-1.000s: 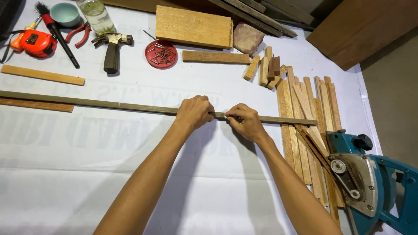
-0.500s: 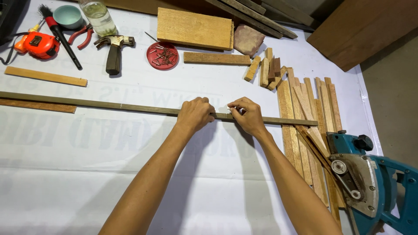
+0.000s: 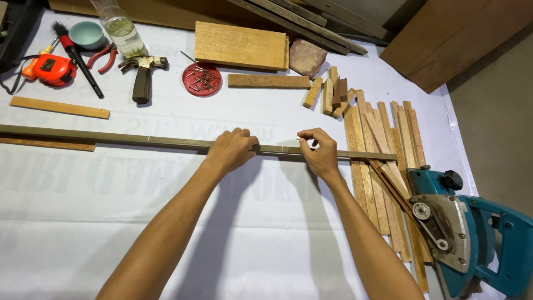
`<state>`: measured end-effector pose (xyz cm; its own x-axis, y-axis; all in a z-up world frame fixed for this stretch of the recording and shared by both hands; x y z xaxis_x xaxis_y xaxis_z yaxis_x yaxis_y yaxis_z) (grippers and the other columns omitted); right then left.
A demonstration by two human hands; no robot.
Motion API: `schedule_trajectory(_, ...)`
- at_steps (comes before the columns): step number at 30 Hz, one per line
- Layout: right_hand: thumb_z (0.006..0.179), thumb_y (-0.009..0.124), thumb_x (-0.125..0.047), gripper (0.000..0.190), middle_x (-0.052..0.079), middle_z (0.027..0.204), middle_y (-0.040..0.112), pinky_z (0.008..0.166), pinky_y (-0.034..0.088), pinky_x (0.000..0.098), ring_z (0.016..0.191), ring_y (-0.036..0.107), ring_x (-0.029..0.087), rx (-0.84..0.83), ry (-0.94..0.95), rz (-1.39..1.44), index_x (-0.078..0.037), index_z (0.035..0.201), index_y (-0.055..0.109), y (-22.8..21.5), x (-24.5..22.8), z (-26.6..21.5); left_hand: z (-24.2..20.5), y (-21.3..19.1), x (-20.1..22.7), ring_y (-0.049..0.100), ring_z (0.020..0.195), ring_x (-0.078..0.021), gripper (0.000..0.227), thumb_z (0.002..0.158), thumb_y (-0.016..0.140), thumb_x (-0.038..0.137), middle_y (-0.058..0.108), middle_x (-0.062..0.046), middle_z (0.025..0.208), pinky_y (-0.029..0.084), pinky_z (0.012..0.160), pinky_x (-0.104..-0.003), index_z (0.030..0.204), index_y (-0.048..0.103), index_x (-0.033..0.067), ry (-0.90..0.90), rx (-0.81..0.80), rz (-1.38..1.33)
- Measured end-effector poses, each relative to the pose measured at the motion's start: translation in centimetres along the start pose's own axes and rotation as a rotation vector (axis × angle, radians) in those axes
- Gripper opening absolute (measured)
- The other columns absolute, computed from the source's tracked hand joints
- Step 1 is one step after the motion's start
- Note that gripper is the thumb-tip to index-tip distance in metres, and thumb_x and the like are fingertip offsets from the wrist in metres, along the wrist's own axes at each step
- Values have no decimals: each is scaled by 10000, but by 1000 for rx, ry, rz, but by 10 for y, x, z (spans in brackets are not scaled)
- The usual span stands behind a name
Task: Measure and mark a wooden strip using a tape measure and pencil.
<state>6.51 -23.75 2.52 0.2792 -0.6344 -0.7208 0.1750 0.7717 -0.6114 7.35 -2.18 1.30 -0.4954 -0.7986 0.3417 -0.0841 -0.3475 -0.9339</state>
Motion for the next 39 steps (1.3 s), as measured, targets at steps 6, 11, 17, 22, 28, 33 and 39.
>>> schedule_trajectory(6, 918, 680, -47, 119, 93, 1008, 746, 856, 589, 318, 932, 713, 176, 17, -26, 114, -35, 1004, 761, 6, 9, -4, 1, -2, -7, 688, 918, -261, 152, 844, 772, 241, 705, -44, 938, 559, 766, -443, 953, 757, 137, -67, 5, 24)
schedule_trajectory(11, 910, 679, -44, 127, 91, 986, 740, 784, 600, 297, 863, 715, 158, -17, 34, 114, -33, 1007, 760, 7, 14, 3, 4, 0, -8, 694, 901, -248, 168, 847, 776, 232, 706, -49, 941, 563, 764, -425, 988, 763, 142, -82, 45, 57)
schedule_trajectory(17, 920, 680, -57, 130, 83, 980, 747, 777, 601, 283, 841, 710, 146, -67, 64, 77, -37, 1010, 772, 14, 28, 13, 9, 8, -12, 687, 914, -231, 152, 846, 777, 203, 718, -49, 932, 494, 886, -444, 986, 780, 143, -125, 20, 102)
schedule_trajectory(22, 922, 676, -76, 146, 82, 987, 745, 772, 600, 291, 841, 718, 153, -88, 101, 107, -38, 1025, 771, 12, 31, 7, 2, 5, -12, 666, 1003, -213, 163, 870, 766, 217, 721, -28, 1019, 458, 979, -427, 1025, 778, 166, -166, -61, 103)
schedule_trajectory(28, 918, 696, -83, 145, 90, 993, 759, 836, 599, 298, 894, 729, 166, -119, 62, 93, -41, 1034, 773, 7, 25, 9, -16, -2, -5, 601, 1137, -232, 572, 818, 805, 349, 658, -62, 1183, 441, 1004, -423, 1322, 612, 161, -69, -118, 188)
schedule_trajectory(33, 881, 729, -97, 148, 94, 963, 765, 802, 603, 307, 871, 730, 175, -234, 14, 8, -31, 1004, 778, 25, -22, 21, -32, -37, 2, 582, 1177, -263, 570, 794, 805, 378, 644, -98, 1218, 421, 1025, -437, 1285, 620, 156, 36, -100, 275)
schedule_trajectory(39, 884, 750, -100, 139, 81, 935, 770, 774, 583, 322, 836, 717, 170, -167, -85, 47, -40, 1002, 793, 66, -51, 54, -12, -51, -59, 674, 1026, -282, 246, 901, 742, 314, 742, -83, 1049, 471, 969, -431, 1074, 773, 142, -183, 23, -123)
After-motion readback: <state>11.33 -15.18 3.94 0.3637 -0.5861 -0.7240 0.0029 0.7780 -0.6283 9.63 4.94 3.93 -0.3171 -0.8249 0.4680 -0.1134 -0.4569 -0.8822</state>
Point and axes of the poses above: each hand's wrist, its own z-axis towards the middle knuckle, its own y-axis out of the palm, x = y × z, the point moved 9 cm from there along z, towards the middle knuckle
